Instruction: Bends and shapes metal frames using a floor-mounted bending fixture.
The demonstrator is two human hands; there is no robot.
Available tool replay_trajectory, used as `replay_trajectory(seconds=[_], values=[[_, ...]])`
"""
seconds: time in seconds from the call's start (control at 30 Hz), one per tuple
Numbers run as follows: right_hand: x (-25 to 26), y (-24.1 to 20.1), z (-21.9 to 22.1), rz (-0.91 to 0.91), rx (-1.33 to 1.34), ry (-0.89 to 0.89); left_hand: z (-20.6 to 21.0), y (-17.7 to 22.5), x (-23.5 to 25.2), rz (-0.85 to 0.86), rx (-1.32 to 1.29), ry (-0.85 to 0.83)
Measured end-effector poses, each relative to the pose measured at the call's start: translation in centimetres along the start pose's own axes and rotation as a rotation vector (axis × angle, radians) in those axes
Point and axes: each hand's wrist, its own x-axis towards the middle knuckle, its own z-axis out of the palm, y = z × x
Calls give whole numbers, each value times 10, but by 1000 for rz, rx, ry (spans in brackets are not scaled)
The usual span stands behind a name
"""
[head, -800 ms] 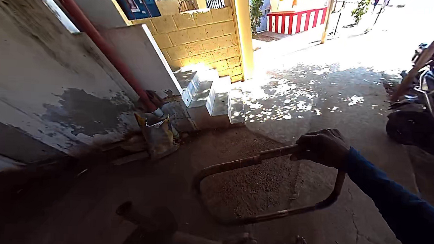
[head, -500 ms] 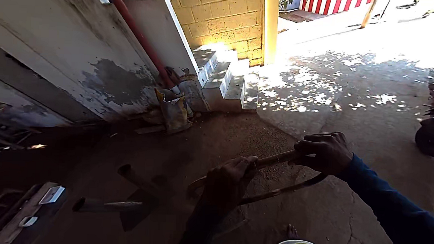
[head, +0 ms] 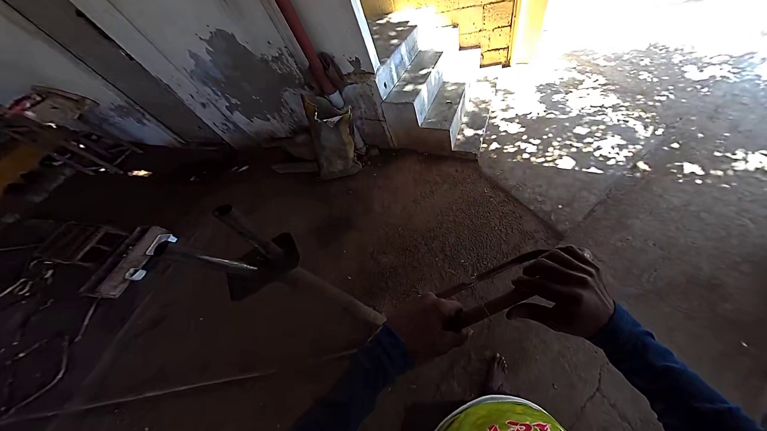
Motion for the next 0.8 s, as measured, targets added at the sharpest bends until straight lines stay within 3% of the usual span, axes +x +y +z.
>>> replay_trajectory(seconds=[0.03,0.1,0.2,0.27,0.33,0.4,0.47,0.63,0.8], values=[[-13,3,-3,150,72,33,17,2,-7,5,82,122],[-41,13,-8,618,149,80,47,10,-20,49,250,291],[-82,37,3,1397,472,-67,103,19,-41,189,507,548],[-112,27,26,1648,712,-233,137,21,-54,200,584,578],[-137,5,52,1670,732,-368,159,20,-65,92,574,452],[-165,-18,73,1613,674,-274,172,23,-77,-151,381,55],[-186,-36,87,1489,583,-156,197,15,-81,-292,242,-175],[-215,-46,102,1262,367,-93,265,5,-79,-335,124,-292],[-196,-56,110,1110,344,-124,303,-14,-68,-485,-145,-308]])
